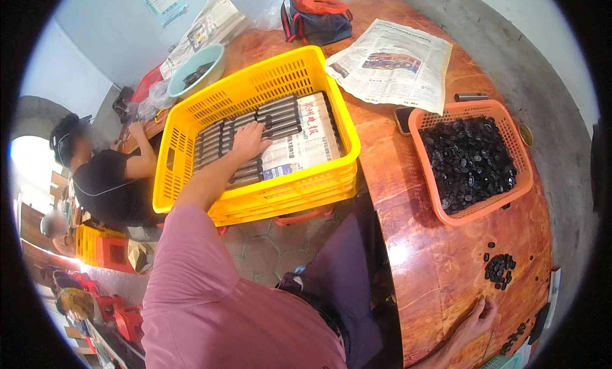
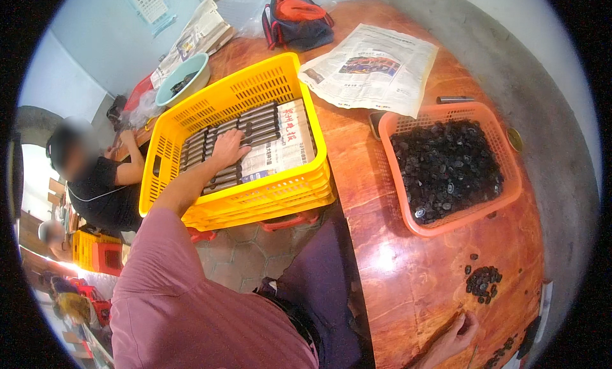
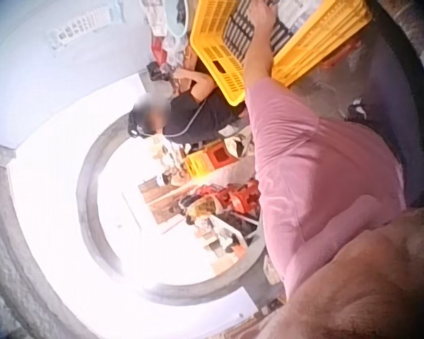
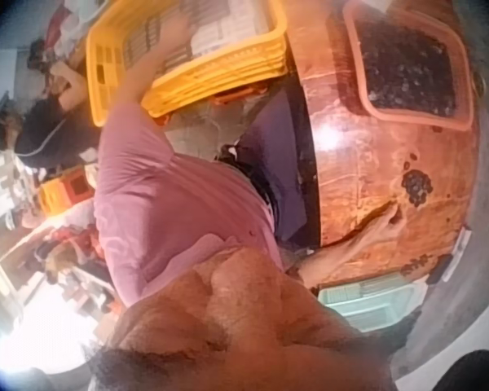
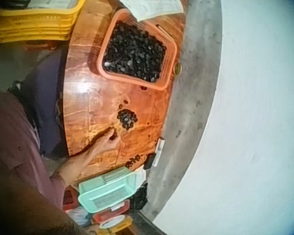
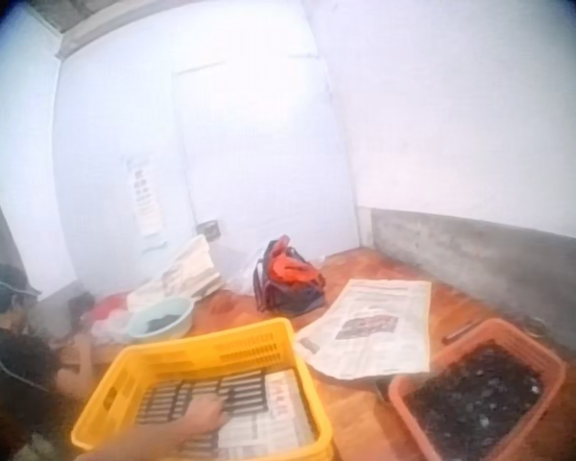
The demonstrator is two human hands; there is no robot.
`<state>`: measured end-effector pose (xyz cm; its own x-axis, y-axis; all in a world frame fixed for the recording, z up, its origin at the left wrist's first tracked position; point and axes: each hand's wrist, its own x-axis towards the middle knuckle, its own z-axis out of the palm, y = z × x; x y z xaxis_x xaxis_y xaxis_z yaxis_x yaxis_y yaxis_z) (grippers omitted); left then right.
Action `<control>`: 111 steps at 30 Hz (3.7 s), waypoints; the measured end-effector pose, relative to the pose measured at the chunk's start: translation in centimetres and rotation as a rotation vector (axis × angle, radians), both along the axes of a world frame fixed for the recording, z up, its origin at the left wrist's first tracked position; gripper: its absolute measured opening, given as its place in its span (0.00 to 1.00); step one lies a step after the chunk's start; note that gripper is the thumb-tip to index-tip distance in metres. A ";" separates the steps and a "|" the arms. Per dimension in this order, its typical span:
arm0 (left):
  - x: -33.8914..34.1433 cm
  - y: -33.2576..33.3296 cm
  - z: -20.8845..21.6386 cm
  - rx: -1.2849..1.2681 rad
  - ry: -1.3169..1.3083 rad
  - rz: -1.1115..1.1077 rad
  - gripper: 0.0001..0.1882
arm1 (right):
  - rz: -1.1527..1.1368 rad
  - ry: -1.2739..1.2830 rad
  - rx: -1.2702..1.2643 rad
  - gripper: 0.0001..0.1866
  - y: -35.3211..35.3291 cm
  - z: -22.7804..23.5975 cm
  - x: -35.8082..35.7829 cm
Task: The person repeatedly picks up small dark stones from a table and rubs them against a cylindrical metal tool, then places the tool into a yellow basket. The person continues this cycle throughout the clip.
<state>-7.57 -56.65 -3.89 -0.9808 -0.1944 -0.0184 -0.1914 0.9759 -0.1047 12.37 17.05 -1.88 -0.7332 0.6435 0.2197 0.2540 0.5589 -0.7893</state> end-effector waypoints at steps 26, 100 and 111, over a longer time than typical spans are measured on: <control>-4.0 -3.5 -0.8 0.140 -0.296 0.129 0.52 | 0.047 -0.033 0.103 0.14 2.2 -1.4 0.1; -5.8 3.0 -3.6 0.070 -0.231 -0.116 0.47 | 0.021 -0.032 0.061 0.12 -0.2 0.2 -0.2; -7.6 5.4 -5.0 0.004 -0.033 0.006 0.35 | -0.036 0.008 0.064 0.06 -2.0 1.6 -0.5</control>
<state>-15.14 -51.23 -8.87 -0.9785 -0.1996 -0.0515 -0.1933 0.9753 -0.1071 11.85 15.04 -0.26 -0.7081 0.6537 0.2671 0.2684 0.5990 -0.7544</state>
